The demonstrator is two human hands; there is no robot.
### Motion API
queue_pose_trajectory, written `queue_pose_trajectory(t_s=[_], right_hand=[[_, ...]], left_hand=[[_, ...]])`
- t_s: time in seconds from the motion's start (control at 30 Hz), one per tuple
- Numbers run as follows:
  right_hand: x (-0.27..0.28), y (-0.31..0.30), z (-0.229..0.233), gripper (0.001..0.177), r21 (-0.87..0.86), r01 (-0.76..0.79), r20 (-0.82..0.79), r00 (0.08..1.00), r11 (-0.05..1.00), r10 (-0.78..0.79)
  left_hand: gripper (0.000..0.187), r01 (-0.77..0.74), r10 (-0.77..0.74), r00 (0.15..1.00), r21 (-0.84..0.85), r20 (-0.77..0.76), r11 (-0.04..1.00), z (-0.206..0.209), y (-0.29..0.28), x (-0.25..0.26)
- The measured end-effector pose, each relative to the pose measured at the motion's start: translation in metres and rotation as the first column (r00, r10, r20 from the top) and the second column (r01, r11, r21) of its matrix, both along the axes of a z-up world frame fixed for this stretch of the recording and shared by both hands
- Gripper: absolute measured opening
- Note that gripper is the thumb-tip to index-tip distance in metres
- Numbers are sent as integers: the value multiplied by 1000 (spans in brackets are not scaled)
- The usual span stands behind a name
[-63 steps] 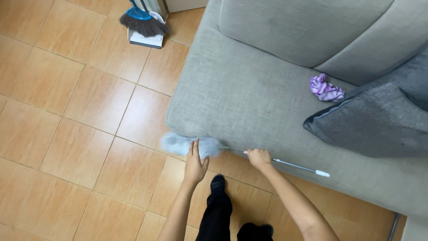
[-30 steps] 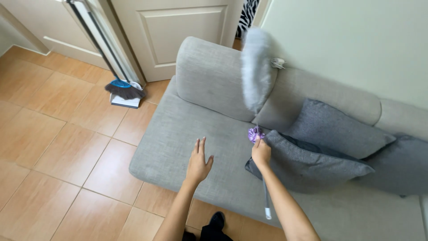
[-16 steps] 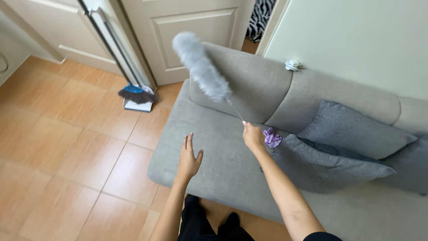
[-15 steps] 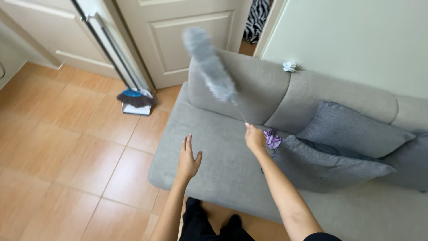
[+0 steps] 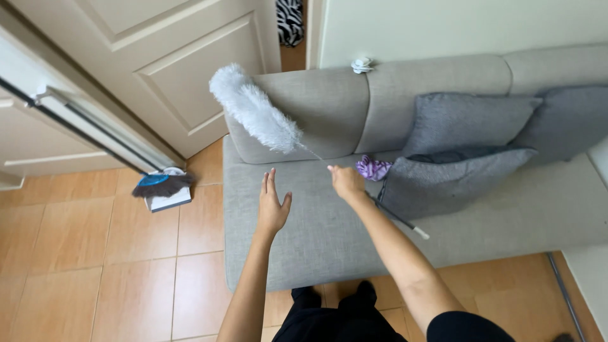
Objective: The person uses a feather duster to clean a gray sofa, including the cushions and backrest. They then move to a nearby shelf and dust decorative items, including a teal vase and a small black device.
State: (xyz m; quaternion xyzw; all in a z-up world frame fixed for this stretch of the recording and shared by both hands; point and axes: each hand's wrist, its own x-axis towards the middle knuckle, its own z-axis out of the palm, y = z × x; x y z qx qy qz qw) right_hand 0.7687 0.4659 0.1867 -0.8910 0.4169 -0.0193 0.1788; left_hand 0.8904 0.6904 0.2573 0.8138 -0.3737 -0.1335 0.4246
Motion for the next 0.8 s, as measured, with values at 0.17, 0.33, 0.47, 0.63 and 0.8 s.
queue_pose_trajectory(t_s=[0.17, 0.33, 0.47, 0.63, 0.8], right_hand=[[-86, -42, 11, 38, -42, 185, -3, 983, 982, -185], [-120, -26, 4, 43, 40, 425, 4, 905, 904, -426], [-108, -9, 7, 38, 92, 297, 58, 951, 950, -303], [-127, -45, 44, 41, -91, 118, -3, 993, 989, -119], [-208, -100, 112, 43, -222, 91, 23, 996, 971, -88]], left_hand=[[79, 103, -102, 994, 20, -24, 994, 1, -21, -3], [79, 220, -219, 975, 23, -28, 975, 8, -59, -22], [77, 297, -297, 955, -23, -8, 955, 28, -98, -45], [76, 335, -328, 942, -135, 73, 933, 29, -122, -67], [78, 299, -289, 954, -175, 84, 938, 12, -152, -108]])
